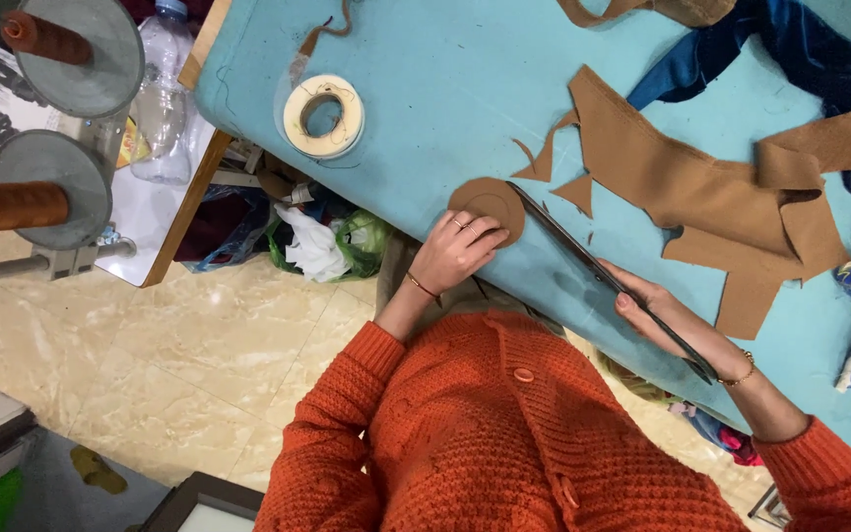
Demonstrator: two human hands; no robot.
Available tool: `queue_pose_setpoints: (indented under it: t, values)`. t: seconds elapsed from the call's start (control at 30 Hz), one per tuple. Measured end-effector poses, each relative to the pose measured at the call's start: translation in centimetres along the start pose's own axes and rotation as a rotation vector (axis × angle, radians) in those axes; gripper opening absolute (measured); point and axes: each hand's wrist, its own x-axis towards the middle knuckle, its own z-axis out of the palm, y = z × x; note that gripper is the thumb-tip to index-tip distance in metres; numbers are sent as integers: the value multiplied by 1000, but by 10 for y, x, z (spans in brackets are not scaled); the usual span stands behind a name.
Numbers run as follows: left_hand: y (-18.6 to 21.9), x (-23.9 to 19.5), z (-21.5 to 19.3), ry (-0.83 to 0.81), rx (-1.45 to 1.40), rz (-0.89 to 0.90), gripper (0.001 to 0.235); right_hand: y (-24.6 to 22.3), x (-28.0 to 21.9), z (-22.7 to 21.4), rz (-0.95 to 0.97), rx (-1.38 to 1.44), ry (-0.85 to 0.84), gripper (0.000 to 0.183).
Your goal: Cutting a circular shape from a piece of brown fabric using large industrial scissors on a cutting table.
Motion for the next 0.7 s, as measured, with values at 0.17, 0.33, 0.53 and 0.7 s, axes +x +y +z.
queue_pose_setpoints:
  t: [0.17,0.33,0.53,0.7]
  values:
    - [1,0,-6,-91,68,-2,20,-24,1,-9,43,-132,-2,62]
    - [1,-3,-6,-161,150,5,36,-20,5,-21,2,-274,11,61]
    - [3,-2,-6,-141,150,-12,30,-60,-4,-32,55,-355,-100,67]
    - [6,0,-9,-142,154,-28,26,-67,-3,-38,13,-357,-164,73]
